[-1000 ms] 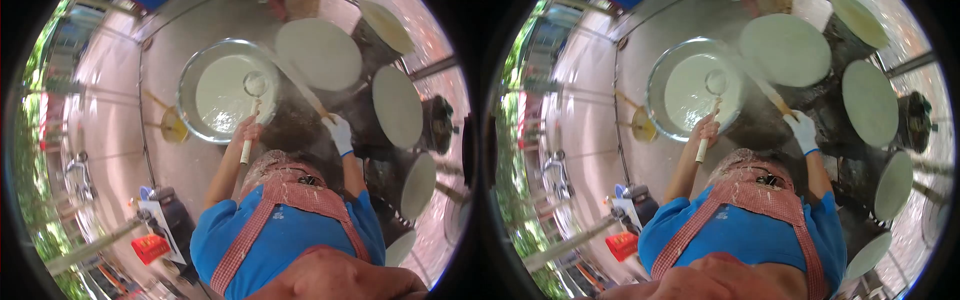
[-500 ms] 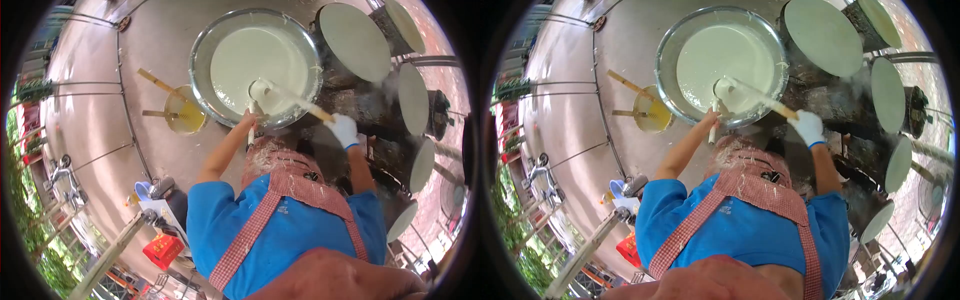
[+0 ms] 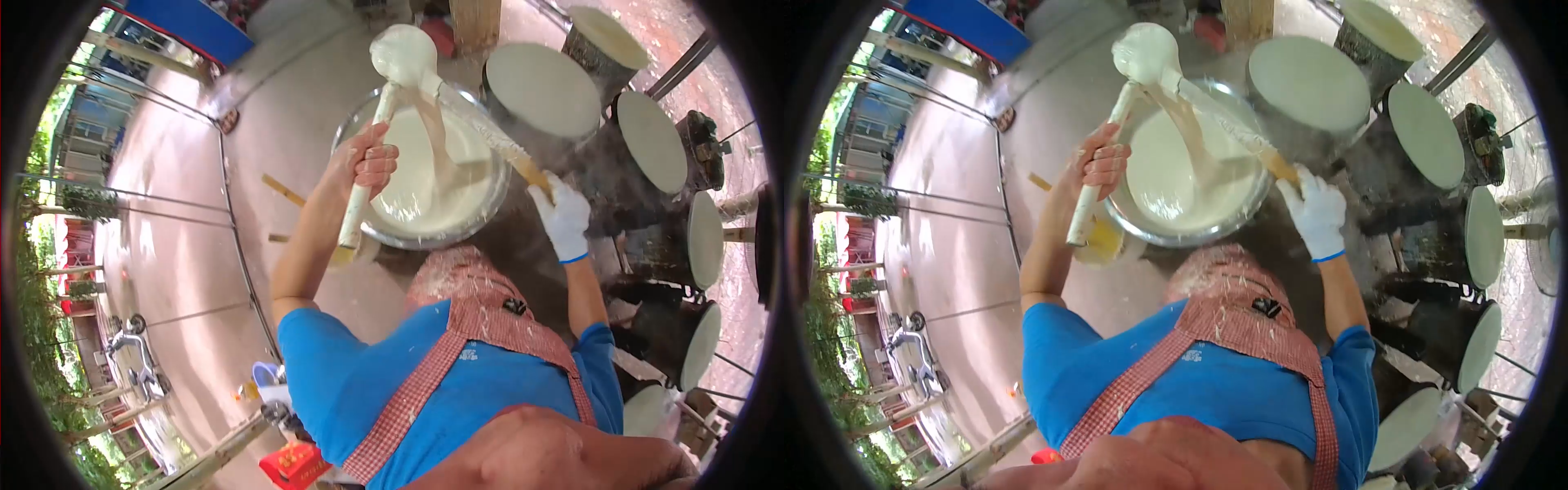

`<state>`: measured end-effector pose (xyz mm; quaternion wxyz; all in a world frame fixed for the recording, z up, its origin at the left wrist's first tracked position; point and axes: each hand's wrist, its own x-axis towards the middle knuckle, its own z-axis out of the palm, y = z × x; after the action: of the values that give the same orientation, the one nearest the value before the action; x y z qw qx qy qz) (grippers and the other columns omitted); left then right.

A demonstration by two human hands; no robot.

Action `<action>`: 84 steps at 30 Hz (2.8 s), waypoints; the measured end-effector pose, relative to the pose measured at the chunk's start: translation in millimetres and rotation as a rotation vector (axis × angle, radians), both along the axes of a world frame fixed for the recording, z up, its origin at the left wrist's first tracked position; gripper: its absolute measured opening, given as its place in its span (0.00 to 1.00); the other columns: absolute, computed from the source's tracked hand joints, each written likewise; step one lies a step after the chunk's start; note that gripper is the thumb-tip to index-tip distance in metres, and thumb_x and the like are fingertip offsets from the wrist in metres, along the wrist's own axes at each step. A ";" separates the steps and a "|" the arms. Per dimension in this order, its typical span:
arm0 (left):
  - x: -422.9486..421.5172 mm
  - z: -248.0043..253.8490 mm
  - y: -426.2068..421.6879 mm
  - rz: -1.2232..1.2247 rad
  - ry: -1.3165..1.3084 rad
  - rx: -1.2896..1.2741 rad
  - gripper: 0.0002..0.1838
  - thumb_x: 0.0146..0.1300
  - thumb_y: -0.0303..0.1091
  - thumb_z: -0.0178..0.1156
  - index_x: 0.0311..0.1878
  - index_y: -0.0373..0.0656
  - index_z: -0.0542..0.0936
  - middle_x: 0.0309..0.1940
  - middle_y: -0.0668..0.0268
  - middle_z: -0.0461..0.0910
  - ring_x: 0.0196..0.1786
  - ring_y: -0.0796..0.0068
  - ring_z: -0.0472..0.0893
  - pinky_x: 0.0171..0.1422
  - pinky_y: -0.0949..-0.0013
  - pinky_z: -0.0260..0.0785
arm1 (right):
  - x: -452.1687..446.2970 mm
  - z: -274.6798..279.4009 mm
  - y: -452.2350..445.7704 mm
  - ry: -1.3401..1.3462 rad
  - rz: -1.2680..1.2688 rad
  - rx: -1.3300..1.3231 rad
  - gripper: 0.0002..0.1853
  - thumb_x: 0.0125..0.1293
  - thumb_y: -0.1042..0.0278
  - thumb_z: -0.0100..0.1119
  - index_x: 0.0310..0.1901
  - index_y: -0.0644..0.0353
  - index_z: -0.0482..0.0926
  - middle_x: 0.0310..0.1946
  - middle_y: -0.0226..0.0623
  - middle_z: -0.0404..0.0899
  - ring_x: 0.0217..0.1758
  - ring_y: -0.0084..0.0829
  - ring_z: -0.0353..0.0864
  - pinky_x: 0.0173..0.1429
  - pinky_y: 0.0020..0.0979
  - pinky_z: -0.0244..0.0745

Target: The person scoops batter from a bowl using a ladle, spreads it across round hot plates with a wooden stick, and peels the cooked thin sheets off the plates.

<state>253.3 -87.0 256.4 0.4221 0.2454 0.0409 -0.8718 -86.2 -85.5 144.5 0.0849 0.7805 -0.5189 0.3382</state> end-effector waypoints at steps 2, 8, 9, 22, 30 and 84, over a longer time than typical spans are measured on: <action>10.7 39.1 -2.7 -0.029 -0.137 -0.206 0.04 0.65 0.36 0.46 0.40 0.59 0.63 0.12 0.74 0.54 0.09 0.87 0.51 0.05 0.83 0.44 | -1.9 36.6 -22.6 0.031 -0.018 -0.092 0.19 0.49 0.54 0.64 0.42 0.54 0.78 0.21 0.36 0.76 0.21 0.36 0.75 0.26 0.35 0.69; 29.4 134.0 -22.2 0.079 -0.831 -0.813 0.23 0.63 0.39 0.51 0.60 0.67 0.59 0.11 0.76 0.53 0.09 0.87 0.53 0.06 0.83 0.43 | 7.9 99.0 -59.6 -0.357 -0.051 -0.262 0.16 0.50 0.63 0.66 0.40 0.60 0.80 0.31 0.39 0.80 0.29 0.36 0.79 0.32 0.31 0.72; 36.7 122.1 -33.9 0.109 -0.883 -0.809 0.23 0.63 0.40 0.51 0.60 0.67 0.59 0.13 0.76 0.56 0.09 0.87 0.54 0.06 0.83 0.44 | 15.6 87.3 -62.0 -0.561 0.059 -0.202 0.17 0.51 0.64 0.65 0.42 0.61 0.79 0.30 0.39 0.80 0.28 0.31 0.79 0.33 0.30 0.72; -61.1 -35.1 -85.3 -0.748 -0.277 -0.205 0.21 0.66 0.48 0.43 0.20 0.48 0.59 0.09 0.76 0.55 0.09 0.84 0.55 0.10 0.79 0.50 | -6.5 6.6 165.1 -0.905 -0.507 0.553 0.18 0.55 0.51 0.58 0.38 0.57 0.80 0.20 0.34 0.76 0.18 0.23 0.74 0.24 0.26 0.67; -295.1 -139.0 -7.8 -1.451 0.227 0.395 0.21 0.67 0.35 0.39 0.56 0.27 0.63 0.16 0.70 0.61 0.13 0.82 0.60 0.14 0.80 0.55 | 16.0 -74.5 364.9 -0.955 -1.131 0.562 0.24 0.54 0.41 0.52 0.37 0.56 0.79 0.29 0.45 0.78 0.34 0.44 0.77 0.38 0.39 0.69; -593.2 -249.6 362.1 -1.746 0.377 -2.244 0.35 0.56 0.22 0.52 0.67 0.54 0.56 0.52 0.60 0.69 0.38 0.74 0.72 0.40 0.74 0.64 | 5.0 -67.5 636.1 -1.470 -2.314 -0.850 0.17 0.52 0.60 0.60 0.41 0.62 0.81 0.17 0.30 0.74 0.18 0.21 0.69 0.23 0.23 0.62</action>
<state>-339.9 275.1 6.8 -0.2834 -0.3824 -0.7632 -0.4371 -81.2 550.6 77.0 0.2476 -0.5054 -0.6374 0.5263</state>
